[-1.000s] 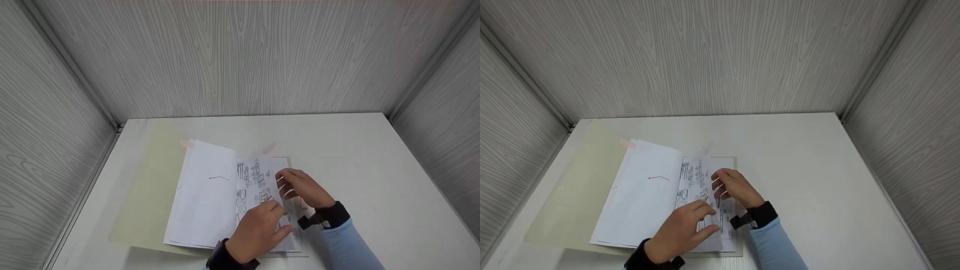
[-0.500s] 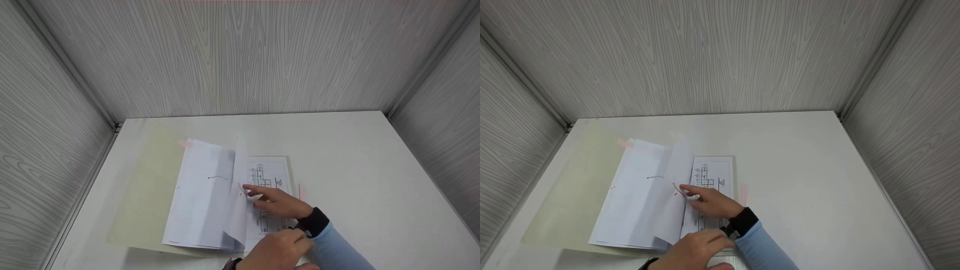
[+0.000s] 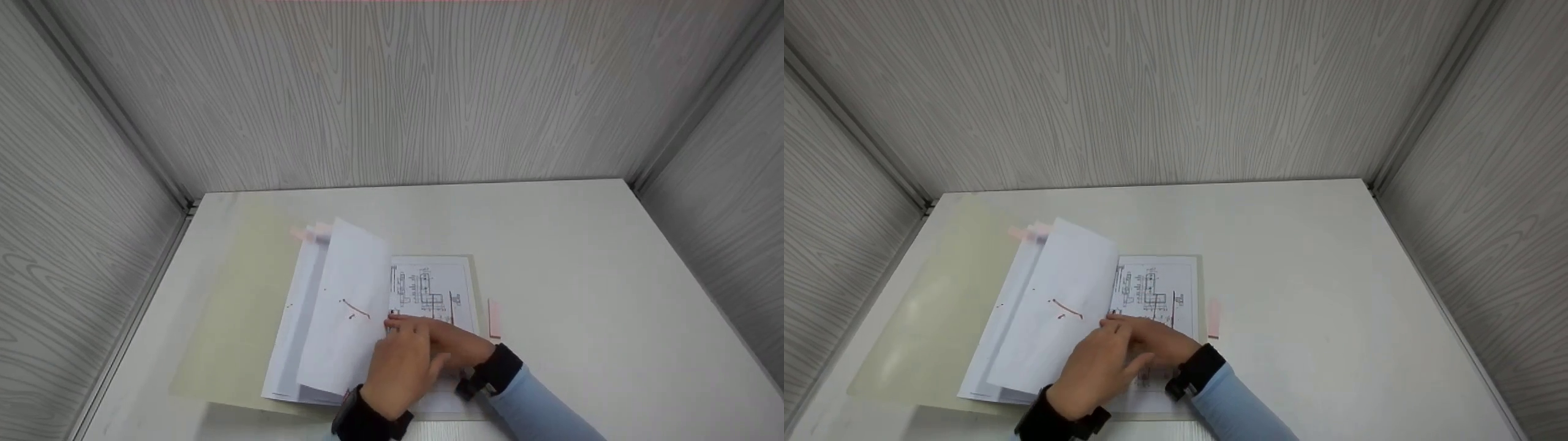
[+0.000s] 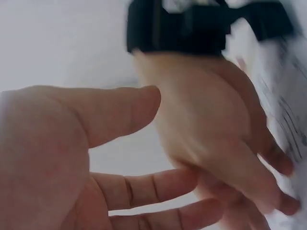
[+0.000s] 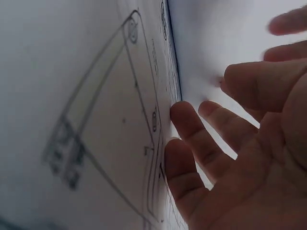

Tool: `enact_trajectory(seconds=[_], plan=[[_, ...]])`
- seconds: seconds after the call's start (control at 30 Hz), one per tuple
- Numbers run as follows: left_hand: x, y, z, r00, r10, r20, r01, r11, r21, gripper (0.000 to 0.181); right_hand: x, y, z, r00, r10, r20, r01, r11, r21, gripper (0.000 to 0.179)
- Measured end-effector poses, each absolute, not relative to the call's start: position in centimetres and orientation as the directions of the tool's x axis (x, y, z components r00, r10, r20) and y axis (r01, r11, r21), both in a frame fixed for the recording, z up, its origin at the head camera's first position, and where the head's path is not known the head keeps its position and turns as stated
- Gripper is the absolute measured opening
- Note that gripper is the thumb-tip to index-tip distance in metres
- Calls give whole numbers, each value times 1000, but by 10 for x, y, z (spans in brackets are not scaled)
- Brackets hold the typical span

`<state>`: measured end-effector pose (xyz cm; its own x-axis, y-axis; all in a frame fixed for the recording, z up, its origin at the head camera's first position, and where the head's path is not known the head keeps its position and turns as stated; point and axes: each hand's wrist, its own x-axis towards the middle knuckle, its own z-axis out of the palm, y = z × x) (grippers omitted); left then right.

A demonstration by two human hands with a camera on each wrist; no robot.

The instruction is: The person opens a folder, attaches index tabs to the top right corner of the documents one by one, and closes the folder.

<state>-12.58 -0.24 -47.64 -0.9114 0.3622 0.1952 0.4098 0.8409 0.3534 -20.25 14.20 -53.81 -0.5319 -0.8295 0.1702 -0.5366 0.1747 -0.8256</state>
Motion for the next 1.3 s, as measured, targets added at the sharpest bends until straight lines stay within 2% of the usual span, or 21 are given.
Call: enact_trajectory(seconds=[0.1, 0.2, 0.3, 0.43, 0.63, 0.8, 1.0, 1.3], plan=[[-135, -9, -482, -947, 297, 123, 320, 844, 431, 63, -204, 145, -538, -553, -821, 138, -510, 203, -836, 55], [-140, -11, -486, -966, 248, 74, 254, 850, 462, 76, -206, 148, -532, -593, -801, 81, -483, 273, -832, 46], [-142, -11, -488, -976, 211, 53, 214, 885, 414, 81, -208, 155, -521, -667, -745, -5, -453, 410, -792, 39], [-144, -12, -489, -979, 196, 50, 202, 937, 284, 77, -210, 173, -500, -768, -633, -101, -369, 566, -737, 39], [-146, -14, -489, -981, 192, 34, 195, 962, 191, 70, -212, 208, -474, -876, -478, -64, -297, 639, -710, 43], [-146, -15, -490, -982, 181, 58, 189, 965, 179, 69, -217, 237, -465, -953, -290, -92, -167, 751, -639, 44], [-147, -14, -489, -978, 193, 82, 205, 959, 194, 68, -226, 263, -470, -984, -118, -136, -26, 841, -541, 48], [-144, -10, -485, -974, 213, 83, 227, 944, 238, 64, -229, 257, -484, -964, -101, -246, 32, 873, -486, 74]])
